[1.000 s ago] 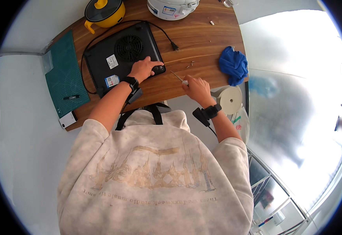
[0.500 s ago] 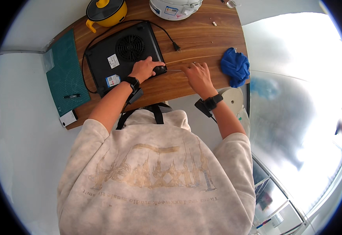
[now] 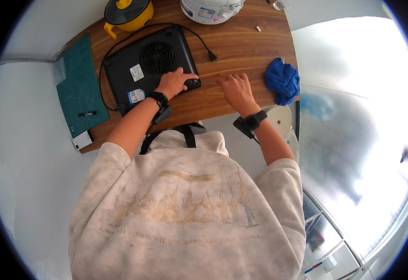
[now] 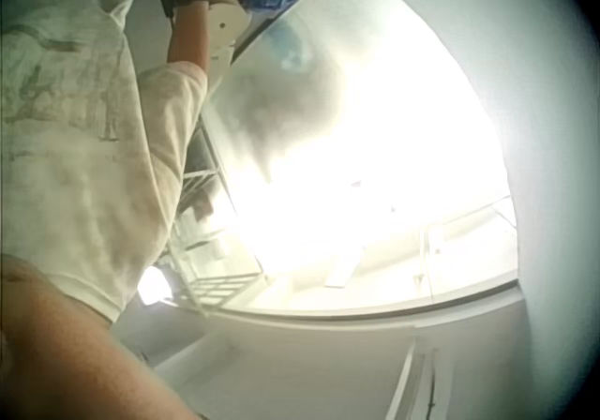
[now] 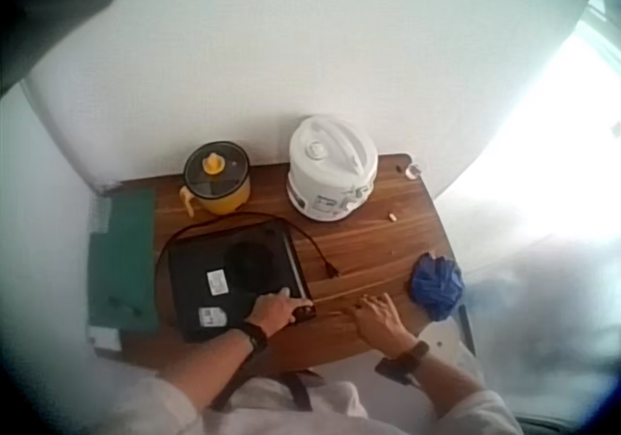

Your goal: The person uses a screwdriver to remove screws from the underside of a black electronic device on a wooden table. They place the screws on the table and continue unscrewing multiple fasteners around the device's base.

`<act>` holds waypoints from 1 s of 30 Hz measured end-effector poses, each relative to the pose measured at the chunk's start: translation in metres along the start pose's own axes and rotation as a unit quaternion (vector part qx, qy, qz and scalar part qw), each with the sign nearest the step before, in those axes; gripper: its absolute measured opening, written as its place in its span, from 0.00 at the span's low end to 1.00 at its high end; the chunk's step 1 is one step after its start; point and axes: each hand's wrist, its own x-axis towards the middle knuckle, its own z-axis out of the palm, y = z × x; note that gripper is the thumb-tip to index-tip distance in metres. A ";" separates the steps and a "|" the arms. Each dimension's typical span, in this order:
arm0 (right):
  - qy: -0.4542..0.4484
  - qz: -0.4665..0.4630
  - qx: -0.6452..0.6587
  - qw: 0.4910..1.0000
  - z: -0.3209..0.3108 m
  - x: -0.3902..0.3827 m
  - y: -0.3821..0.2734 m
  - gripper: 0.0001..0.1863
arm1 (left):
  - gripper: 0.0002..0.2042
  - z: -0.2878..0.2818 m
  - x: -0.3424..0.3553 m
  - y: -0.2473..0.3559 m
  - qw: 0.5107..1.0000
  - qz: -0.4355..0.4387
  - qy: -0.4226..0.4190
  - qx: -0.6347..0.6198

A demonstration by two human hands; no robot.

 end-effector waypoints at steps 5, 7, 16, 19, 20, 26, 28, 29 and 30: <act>-0.009 -0.004 -0.040 0.999 -0.001 0.004 -0.004 0.19 | 0.27 -0.001 0.000 0.002 1.000 -0.007 -0.006 0.002; -0.008 -0.004 -0.053 0.999 0.000 0.006 -0.004 0.18 | 0.27 -0.001 0.000 0.002 1.000 -0.006 -0.004 -0.001; 0.044 -0.124 -0.162 0.978 -0.004 0.037 -0.006 0.03 | 0.27 -0.003 -0.002 0.003 1.000 -0.004 0.006 0.001; -0.002 -0.143 -0.230 0.962 -0.013 0.051 -0.013 0.02 | 0.27 -0.001 -0.001 0.002 1.000 -0.004 -0.001 -0.008; -0.038 -0.150 -0.224 0.962 -0.014 0.056 -0.015 0.02 | 0.27 0.000 -0.001 0.001 1.000 -0.002 0.004 -0.010; -0.169 -0.115 -0.097 0.974 -0.011 0.058 -0.020 0.03 | 0.27 -0.009 -0.003 0.006 1.000 -0.009 -0.004 -0.014; -0.102 -0.130 0.026 0.986 0.001 0.041 -0.008 0.04 | 0.27 -0.007 -0.002 0.005 1.000 -0.008 0.001 -0.020; -0.110 -0.088 0.060 0.988 0.012 0.030 -0.011 0.04 | 0.27 -0.004 -0.002 0.006 1.000 -0.005 0.001 -0.020; -0.115 -0.049 0.094 0.988 0.022 0.022 -0.015 0.05 | 0.28 -0.004 -0.002 0.005 1.000 -0.005 0.004 -0.019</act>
